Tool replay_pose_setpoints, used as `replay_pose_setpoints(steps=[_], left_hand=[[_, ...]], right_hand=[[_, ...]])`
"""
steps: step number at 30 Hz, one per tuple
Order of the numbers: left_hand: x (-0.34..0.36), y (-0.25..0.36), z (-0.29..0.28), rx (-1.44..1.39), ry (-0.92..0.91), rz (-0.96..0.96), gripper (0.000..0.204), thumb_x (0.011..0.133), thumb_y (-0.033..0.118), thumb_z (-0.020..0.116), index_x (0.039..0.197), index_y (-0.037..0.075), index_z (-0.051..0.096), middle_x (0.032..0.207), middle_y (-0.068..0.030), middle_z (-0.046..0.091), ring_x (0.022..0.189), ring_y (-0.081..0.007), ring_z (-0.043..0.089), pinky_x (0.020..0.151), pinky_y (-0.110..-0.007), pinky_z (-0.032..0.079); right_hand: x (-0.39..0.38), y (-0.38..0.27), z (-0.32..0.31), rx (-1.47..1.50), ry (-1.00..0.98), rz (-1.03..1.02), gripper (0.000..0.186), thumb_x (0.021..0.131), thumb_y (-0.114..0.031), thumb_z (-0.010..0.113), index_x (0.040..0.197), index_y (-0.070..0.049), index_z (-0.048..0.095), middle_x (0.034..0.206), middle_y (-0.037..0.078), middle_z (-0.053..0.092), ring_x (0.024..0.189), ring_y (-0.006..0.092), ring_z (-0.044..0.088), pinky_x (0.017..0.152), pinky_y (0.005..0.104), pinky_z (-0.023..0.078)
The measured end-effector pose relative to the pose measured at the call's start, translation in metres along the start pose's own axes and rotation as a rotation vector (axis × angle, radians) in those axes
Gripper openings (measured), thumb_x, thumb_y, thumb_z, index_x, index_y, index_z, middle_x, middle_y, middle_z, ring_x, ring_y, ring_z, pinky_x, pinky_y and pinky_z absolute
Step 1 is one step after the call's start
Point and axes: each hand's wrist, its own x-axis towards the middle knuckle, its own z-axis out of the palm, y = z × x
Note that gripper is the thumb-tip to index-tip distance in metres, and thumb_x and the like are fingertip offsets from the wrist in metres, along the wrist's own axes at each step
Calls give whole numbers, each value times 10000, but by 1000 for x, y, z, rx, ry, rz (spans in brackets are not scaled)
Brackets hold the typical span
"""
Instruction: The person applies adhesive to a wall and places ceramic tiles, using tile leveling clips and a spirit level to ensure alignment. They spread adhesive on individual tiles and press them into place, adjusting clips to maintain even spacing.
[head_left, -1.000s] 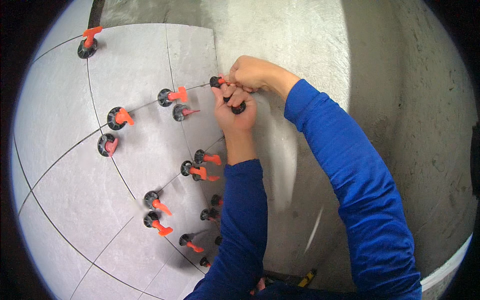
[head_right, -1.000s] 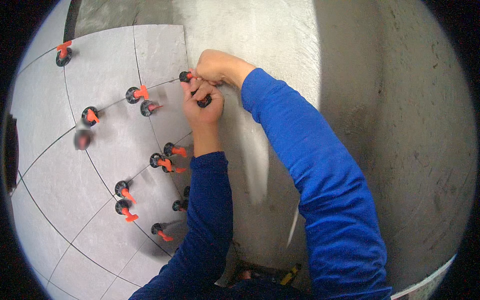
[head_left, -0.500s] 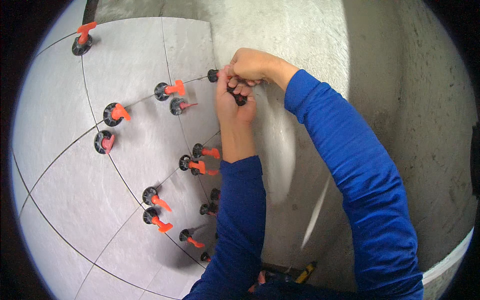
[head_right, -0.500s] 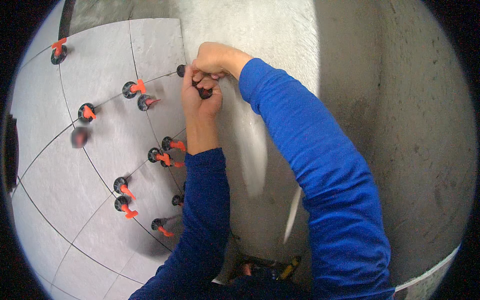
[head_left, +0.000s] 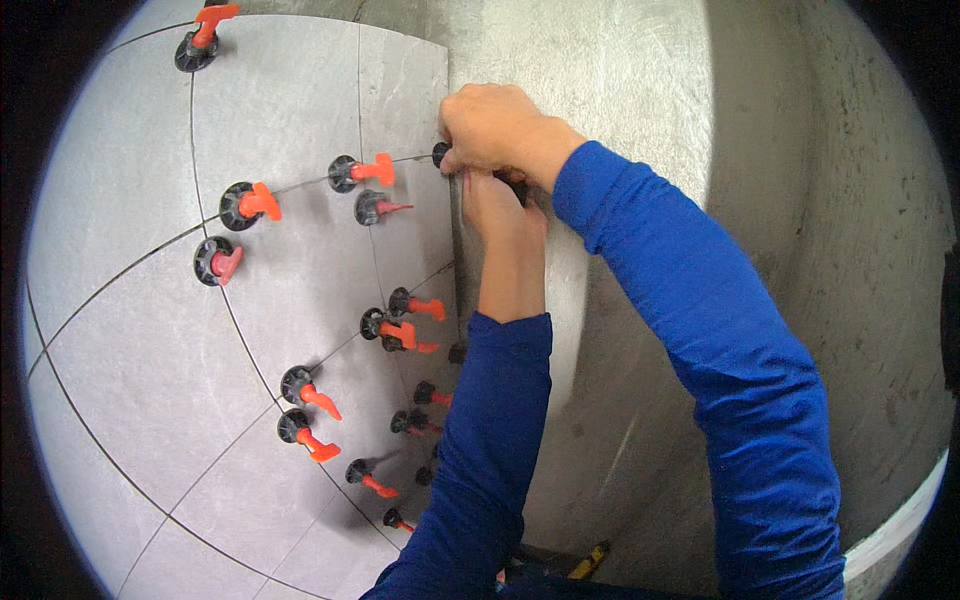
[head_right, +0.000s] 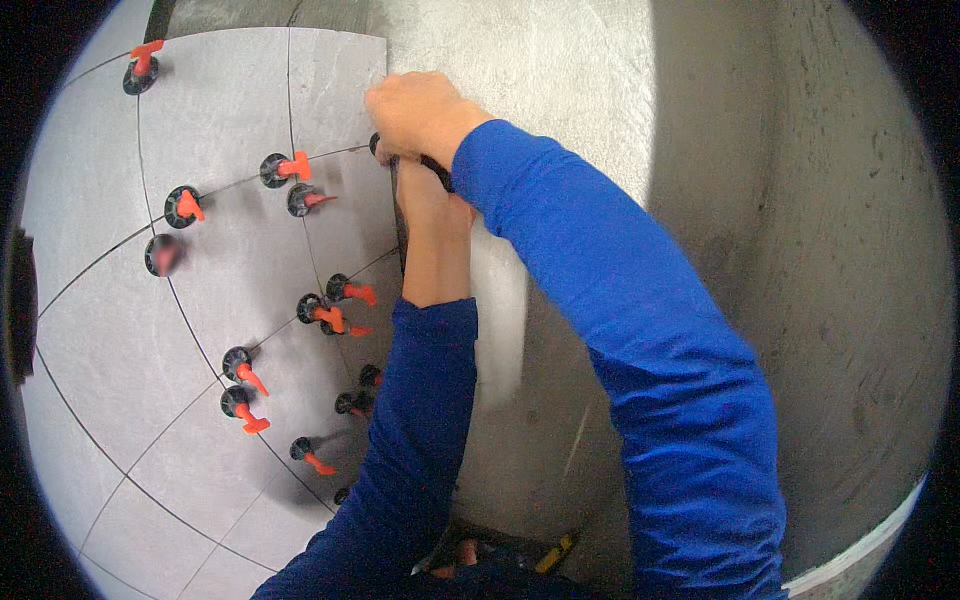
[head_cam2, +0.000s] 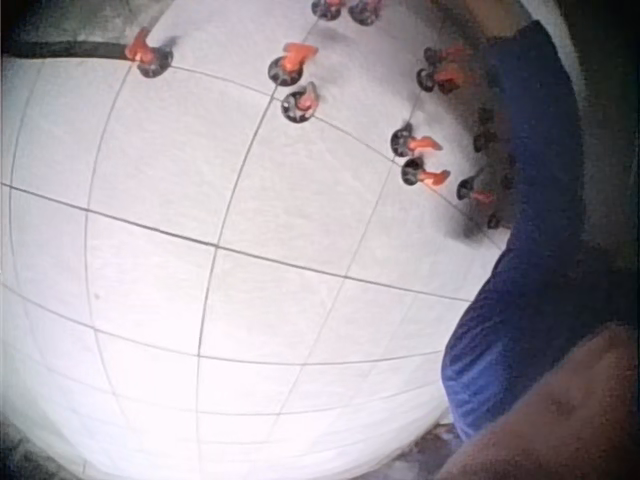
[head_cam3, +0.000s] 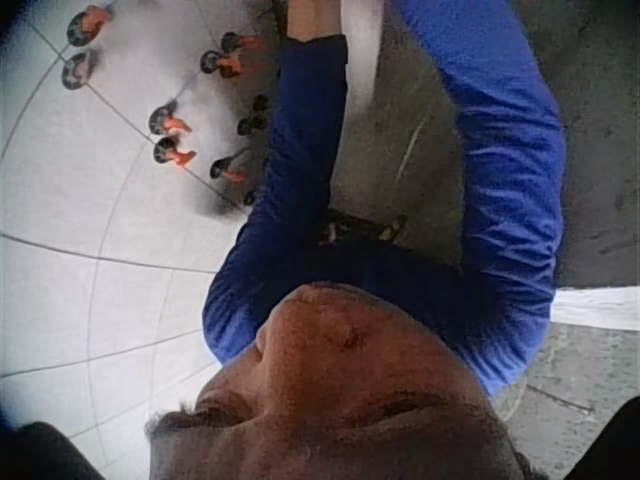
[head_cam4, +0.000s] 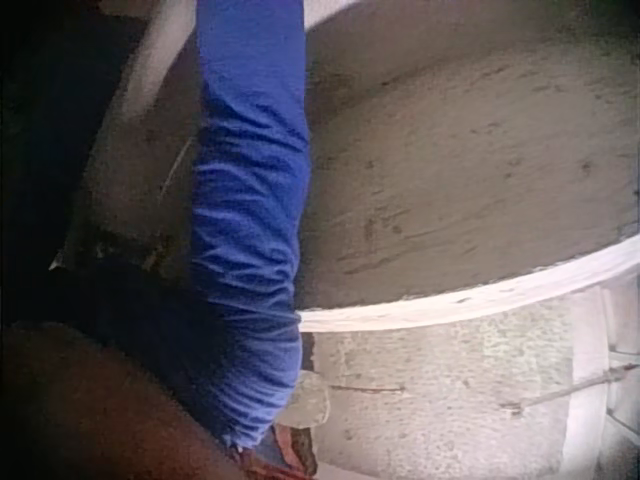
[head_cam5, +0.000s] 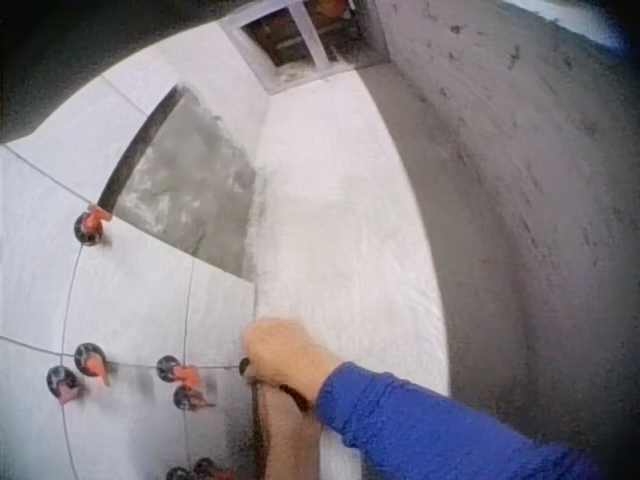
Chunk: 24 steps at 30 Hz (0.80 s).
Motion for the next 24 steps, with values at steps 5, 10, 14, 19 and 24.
replay_pose_setpoints(steps=[5, 10, 14, 19, 24], left_hand=[[3, -3, -2, 19, -142, 85, 365, 1062, 391, 519, 1232, 74, 577, 1135, -61, 652, 982, -190, 671, 784, -356, 580], [-4, 2, 5, -66, -193, 31, 447, 1072, 428, 466, 1302, 56, 561, 1222, -95, 658, 1082, -223, 676, 837, -388, 597], [-9, 6, 9, -162, -154, -36, 310, 1064, 354, 482, 1154, 87, 610, 1046, -41, 663, 933, -163, 656, 760, -345, 568], [-3, 9, 3, -187, -111, -80, 177, 1040, 259, 510, 963, 131, 604, 822, 37, 572, 721, -95, 523, 648, -285, 457], [2, 8, -3, -214, -81, -114, 162, 1040, 240, 521, 918, 147, 575, 750, 50, 494, 671, -82, 459, 622, -274, 388]], right_hand=[[5, -9, 14, -103, 62, -6, 279, 750, -201, 833, 970, -38, 780, 1013, 162, 772, 985, 329, 757, 803, 454, 611], [4, -6, 18, -86, 144, -53, 219, 761, -163, 801, 942, -40, 776, 1006, 163, 771, 981, 333, 755, 796, 455, 611], [8, -6, 15, -127, 90, -112, 213, 772, -154, 788, 944, -29, 773, 1015, 178, 768, 978, 340, 752, 800, 461, 610], [10, -5, 9, -96, -45, -100, 228, 861, -214, 754, 978, -19, 772, 997, 189, 768, 978, 343, 749, 787, 462, 609], [10, -1, 9, 39, -93, 21, 309, 957, -299, 681, 995, -4, 766, 954, 194, 767, 919, 353, 757, 735, 466, 603]])
